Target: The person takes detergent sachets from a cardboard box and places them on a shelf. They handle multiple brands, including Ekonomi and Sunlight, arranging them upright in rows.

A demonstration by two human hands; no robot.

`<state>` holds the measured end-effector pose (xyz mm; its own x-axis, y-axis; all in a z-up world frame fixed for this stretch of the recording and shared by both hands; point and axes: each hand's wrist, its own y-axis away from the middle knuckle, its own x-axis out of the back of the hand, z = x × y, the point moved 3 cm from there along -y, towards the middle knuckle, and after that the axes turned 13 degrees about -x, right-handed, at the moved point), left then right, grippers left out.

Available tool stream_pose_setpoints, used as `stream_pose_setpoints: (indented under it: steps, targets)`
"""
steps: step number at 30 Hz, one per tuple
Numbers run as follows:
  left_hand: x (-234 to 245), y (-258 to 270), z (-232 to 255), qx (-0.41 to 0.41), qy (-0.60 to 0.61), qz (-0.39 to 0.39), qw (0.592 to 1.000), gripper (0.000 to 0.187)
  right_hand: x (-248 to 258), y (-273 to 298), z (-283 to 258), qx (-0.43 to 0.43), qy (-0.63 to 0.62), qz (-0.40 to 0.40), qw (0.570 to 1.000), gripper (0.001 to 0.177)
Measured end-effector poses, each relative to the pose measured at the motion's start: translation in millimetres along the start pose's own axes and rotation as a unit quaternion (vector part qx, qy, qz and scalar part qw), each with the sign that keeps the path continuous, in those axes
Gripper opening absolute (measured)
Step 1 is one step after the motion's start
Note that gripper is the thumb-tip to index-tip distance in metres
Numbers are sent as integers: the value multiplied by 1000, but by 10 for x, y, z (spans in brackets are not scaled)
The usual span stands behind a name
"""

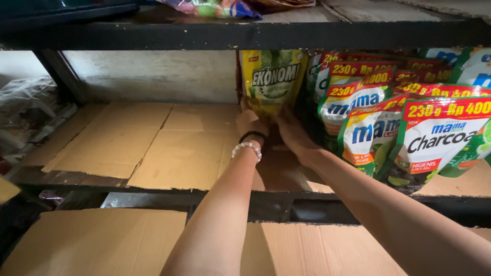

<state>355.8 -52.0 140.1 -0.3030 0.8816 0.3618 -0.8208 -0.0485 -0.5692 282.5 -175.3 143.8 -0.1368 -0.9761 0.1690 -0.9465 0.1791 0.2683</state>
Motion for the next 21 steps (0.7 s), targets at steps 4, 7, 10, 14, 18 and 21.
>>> stream_pose_setpoints:
  steps: [4,7,10,14,18,21]
  targets:
    - [-107,-13,-72,17,49,-29,998,95,30,-60,2,13,7,-18,1000,71]
    - [-183,-4,-89,-31,64,-14,997,82,42,-110,0,1,5,-20,1000,72]
    - [-245,-6,-101,-51,33,-4,998,78,36,-126,-10,18,2,-18,1000,72]
    - [-307,31,-162,6,-21,-87,996,53,-2,-119,-36,19,6,-3,1000,73]
    - [-340,60,-156,-25,-58,-98,993,39,9,-103,-33,24,16,13,1000,73]
    - [-412,54,-205,-3,-39,-181,983,34,9,-106,25,-15,-15,9,1000,69]
